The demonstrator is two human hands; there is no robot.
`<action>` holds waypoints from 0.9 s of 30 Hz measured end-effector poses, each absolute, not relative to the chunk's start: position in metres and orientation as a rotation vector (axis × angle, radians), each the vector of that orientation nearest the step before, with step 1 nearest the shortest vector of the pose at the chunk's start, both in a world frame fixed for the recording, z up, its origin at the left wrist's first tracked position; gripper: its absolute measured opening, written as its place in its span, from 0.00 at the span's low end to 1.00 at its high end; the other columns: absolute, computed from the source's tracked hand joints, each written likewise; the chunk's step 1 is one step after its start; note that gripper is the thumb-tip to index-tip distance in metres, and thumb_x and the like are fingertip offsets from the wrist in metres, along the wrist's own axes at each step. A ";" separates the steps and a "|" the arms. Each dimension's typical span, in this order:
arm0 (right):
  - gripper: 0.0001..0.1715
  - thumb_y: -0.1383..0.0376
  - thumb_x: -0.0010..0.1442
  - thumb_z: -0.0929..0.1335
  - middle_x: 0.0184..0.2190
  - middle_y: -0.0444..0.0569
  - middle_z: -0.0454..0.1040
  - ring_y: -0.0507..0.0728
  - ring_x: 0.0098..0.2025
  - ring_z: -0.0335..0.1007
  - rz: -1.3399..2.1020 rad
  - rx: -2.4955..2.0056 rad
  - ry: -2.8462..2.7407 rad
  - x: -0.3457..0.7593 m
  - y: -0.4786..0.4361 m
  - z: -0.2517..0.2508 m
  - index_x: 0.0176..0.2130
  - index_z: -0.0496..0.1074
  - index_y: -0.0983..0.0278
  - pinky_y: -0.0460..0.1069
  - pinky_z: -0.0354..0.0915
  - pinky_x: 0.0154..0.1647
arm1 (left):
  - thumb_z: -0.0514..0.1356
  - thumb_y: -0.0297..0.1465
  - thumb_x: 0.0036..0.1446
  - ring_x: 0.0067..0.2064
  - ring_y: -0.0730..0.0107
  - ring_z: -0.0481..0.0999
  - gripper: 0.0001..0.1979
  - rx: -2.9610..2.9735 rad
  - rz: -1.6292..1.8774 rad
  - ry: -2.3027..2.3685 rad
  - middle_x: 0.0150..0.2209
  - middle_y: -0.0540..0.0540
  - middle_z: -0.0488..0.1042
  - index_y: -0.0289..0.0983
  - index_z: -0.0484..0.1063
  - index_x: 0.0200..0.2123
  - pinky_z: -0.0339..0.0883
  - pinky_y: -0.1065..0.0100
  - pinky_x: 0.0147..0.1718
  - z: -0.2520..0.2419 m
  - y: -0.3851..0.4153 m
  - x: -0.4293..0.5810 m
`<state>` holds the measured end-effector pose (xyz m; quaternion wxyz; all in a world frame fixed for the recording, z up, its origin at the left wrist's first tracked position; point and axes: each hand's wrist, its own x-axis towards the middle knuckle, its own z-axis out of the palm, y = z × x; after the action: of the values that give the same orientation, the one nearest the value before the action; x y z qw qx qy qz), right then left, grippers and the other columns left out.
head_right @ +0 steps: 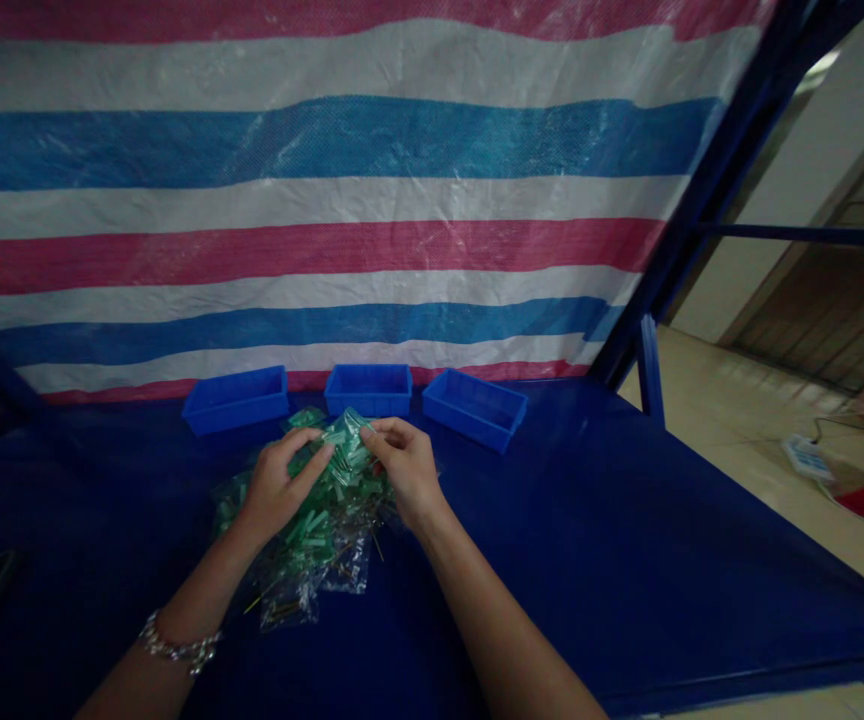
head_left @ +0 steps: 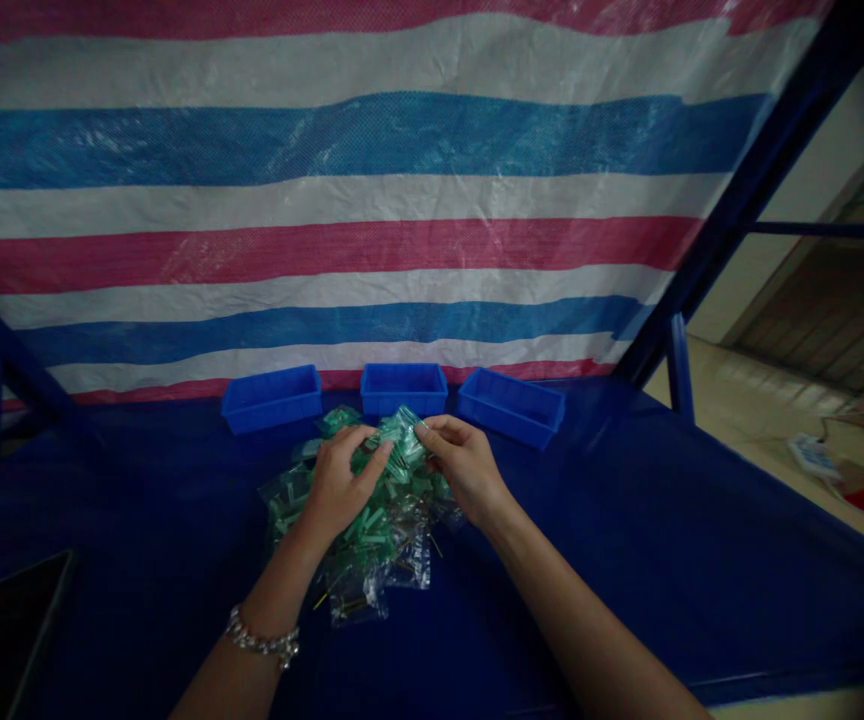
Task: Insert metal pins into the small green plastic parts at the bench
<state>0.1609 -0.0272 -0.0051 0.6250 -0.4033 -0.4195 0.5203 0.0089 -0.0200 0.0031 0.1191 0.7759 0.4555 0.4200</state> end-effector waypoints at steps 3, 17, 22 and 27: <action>0.16 0.57 0.40 0.70 0.19 0.43 0.67 0.48 0.19 0.58 1.210 -0.926 -0.947 0.161 -0.027 -0.006 0.26 0.68 0.66 0.43 0.53 0.17 | 0.55 0.37 0.50 0.33 0.67 0.71 0.10 2.235 1.226 1.328 0.30 0.48 0.72 0.36 0.69 0.31 0.62 0.68 0.34 0.002 -0.020 0.010; 0.14 0.57 0.45 0.67 0.23 0.42 0.67 0.48 0.20 0.59 0.986 -1.023 -0.994 0.167 -0.024 -0.004 0.31 0.67 0.64 0.43 0.54 0.17 | 0.60 0.35 0.44 0.22 0.79 0.62 0.09 1.482 1.586 1.175 0.20 0.55 0.64 0.35 0.67 0.25 0.55 0.76 0.22 0.009 -0.008 -0.002; 0.11 0.59 0.46 0.66 0.21 0.42 0.66 0.49 0.22 0.60 0.767 -1.184 -1.091 0.175 -0.016 -0.011 0.30 0.68 0.64 0.44 0.54 0.20 | 0.61 0.36 0.42 0.20 0.81 0.59 0.10 1.212 1.757 1.103 0.18 0.56 0.60 0.35 0.67 0.25 0.53 0.75 0.20 0.011 -0.003 -0.012; 0.11 0.60 0.48 0.65 0.20 0.43 0.67 0.50 0.22 0.61 0.723 -1.216 -1.181 0.176 -0.012 -0.017 0.31 0.68 0.65 0.44 0.55 0.22 | 0.63 0.35 0.39 0.21 0.81 0.60 0.11 1.072 1.735 1.077 0.19 0.56 0.62 0.34 0.67 0.24 0.53 0.76 0.20 0.009 0.000 -0.013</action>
<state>0.1757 -0.0123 -0.0170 0.6046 -0.5254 -0.5106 0.3126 -0.0128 0.0001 0.0088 0.4057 0.4248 0.4270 0.6875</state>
